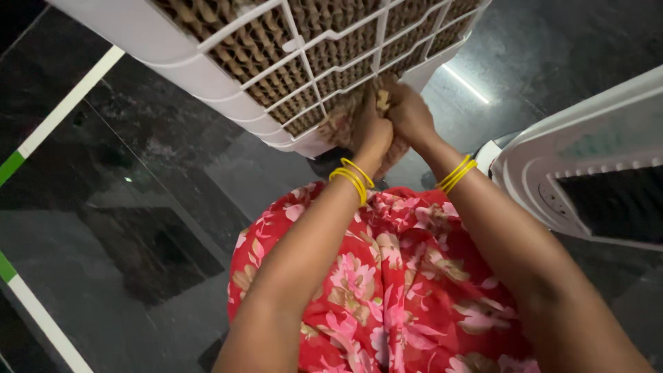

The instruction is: The person wipes the top surface and the side vents of an air cooler using a cloth.

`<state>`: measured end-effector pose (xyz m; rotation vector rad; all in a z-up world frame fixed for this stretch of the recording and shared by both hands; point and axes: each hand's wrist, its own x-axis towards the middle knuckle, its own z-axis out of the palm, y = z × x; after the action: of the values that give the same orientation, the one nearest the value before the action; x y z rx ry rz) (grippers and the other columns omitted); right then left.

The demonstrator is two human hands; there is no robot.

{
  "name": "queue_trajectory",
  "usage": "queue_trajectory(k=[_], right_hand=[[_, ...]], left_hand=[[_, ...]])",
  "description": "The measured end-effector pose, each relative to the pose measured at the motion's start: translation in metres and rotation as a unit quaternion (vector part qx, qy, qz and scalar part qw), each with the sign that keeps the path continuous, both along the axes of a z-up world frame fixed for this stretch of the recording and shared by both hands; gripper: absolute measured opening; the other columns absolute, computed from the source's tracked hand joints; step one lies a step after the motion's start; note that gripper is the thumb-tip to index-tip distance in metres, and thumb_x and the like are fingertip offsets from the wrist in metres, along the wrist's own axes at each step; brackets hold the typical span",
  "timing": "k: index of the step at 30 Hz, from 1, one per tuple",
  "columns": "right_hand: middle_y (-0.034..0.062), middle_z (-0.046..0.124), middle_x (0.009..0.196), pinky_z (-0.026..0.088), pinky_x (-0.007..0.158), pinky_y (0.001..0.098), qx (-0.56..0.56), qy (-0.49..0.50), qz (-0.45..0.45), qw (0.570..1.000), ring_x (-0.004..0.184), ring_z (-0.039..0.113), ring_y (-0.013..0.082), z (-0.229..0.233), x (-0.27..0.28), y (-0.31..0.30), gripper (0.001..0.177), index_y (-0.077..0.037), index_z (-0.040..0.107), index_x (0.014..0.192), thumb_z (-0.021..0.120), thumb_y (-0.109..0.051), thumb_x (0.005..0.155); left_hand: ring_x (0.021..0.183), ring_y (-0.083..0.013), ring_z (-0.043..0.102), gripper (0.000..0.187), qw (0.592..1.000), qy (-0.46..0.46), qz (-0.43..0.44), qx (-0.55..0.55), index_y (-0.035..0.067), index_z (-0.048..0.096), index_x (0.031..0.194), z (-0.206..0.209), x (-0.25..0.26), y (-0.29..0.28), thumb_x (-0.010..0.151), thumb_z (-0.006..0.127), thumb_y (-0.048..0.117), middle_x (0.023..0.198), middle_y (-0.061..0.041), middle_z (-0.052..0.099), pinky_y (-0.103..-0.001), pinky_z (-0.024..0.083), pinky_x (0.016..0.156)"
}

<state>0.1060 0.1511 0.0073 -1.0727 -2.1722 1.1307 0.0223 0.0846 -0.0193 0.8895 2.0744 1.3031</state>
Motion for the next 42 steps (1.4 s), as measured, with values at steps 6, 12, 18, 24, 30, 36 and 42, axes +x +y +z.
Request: queue_trajectory(k=[6,12,18,24,30,36,42], right_hand=[[0.0192,0.072,0.109,0.051,0.084,0.0467,-0.047,-0.086,-0.047,0.994,0.102,0.069,0.0390,0.025,-0.003,-0.006,0.045,-0.021,0.066,0.128,0.068,-0.025,0.083],[0.0152,0.074,0.116,0.053,0.090,0.0460,-0.047,-0.019,-0.050,0.997,0.109,0.071,0.0359,-0.006,-0.004,0.011,0.033,-0.019,0.072,0.120,0.068,-0.026,0.088],[0.0142,0.074,0.106,0.052,0.079,0.0419,-0.014,-0.058,-0.043,0.997,0.097,0.070,0.0337,0.005,0.002,0.014,0.048,-0.022,0.072,0.125,0.069,-0.009,0.079],[0.0056,0.079,0.103,0.059,0.081,0.0287,-0.197,0.185,-0.207,0.940,0.090,0.073,0.0148,0.004,0.048,0.079,0.042,-0.006,0.075,0.118,0.049,0.000,0.086],[0.0164,0.060,0.132,0.050,0.106,0.0336,-0.001,0.326,-0.145,0.934,0.121,0.061,0.0243,-0.054,0.028,0.099,0.059,-0.005,0.047,0.144,0.054,0.007,0.087],[0.0239,0.065,0.127,0.049,0.099,0.0472,0.057,-0.084,-0.168,0.981,0.119,0.060,0.0430,0.003,0.040,0.081,0.042,-0.007,0.058,0.134,0.071,-0.025,0.100],[0.0213,0.069,0.116,0.051,0.093,0.0495,-0.077,-0.342,-0.050,0.935,0.108,0.066,0.0429,0.069,0.051,0.072,0.054,-0.027,0.067,0.131,0.073,-0.034,0.078]], left_hand=[[0.142,-0.0336,0.047,0.057,0.992,-0.123,-0.034,-0.013,0.010,0.044,0.152,-0.003,-0.007,0.008,0.095,0.044,0.010,0.153,-0.019,0.051,-0.038,0.037,0.114],[0.141,-0.0387,0.048,0.068,0.998,-0.032,-0.025,0.039,0.014,0.038,0.158,0.011,0.000,0.003,0.091,0.045,0.008,0.154,-0.021,0.049,-0.041,0.039,0.114],[0.132,-0.0398,0.055,0.057,0.994,-0.014,-0.047,-0.102,0.013,0.048,0.147,0.023,0.006,0.009,0.090,0.054,0.018,0.144,-0.021,0.058,-0.047,0.045,0.107],[0.131,-0.0411,0.055,0.056,0.997,0.070,-0.040,0.022,0.007,0.055,0.144,0.012,0.049,0.062,0.090,0.060,0.022,0.138,-0.024,0.060,-0.049,0.043,0.113],[0.142,-0.0462,0.043,0.065,0.975,0.189,-0.103,0.054,0.006,0.045,0.152,0.022,0.040,0.085,0.089,0.057,0.014,0.153,-0.025,0.047,-0.051,0.033,0.120],[0.137,-0.0460,0.045,0.068,0.959,0.240,-0.147,0.017,0.007,0.039,0.153,0.049,0.037,0.069,0.088,0.055,0.018,0.151,-0.024,0.047,-0.056,0.035,0.111],[0.122,-0.0473,0.056,0.043,0.957,0.140,-0.204,-0.147,0.011,0.066,0.127,0.083,0.022,0.044,0.086,0.055,0.023,0.132,-0.024,0.061,-0.056,0.045,0.103]])
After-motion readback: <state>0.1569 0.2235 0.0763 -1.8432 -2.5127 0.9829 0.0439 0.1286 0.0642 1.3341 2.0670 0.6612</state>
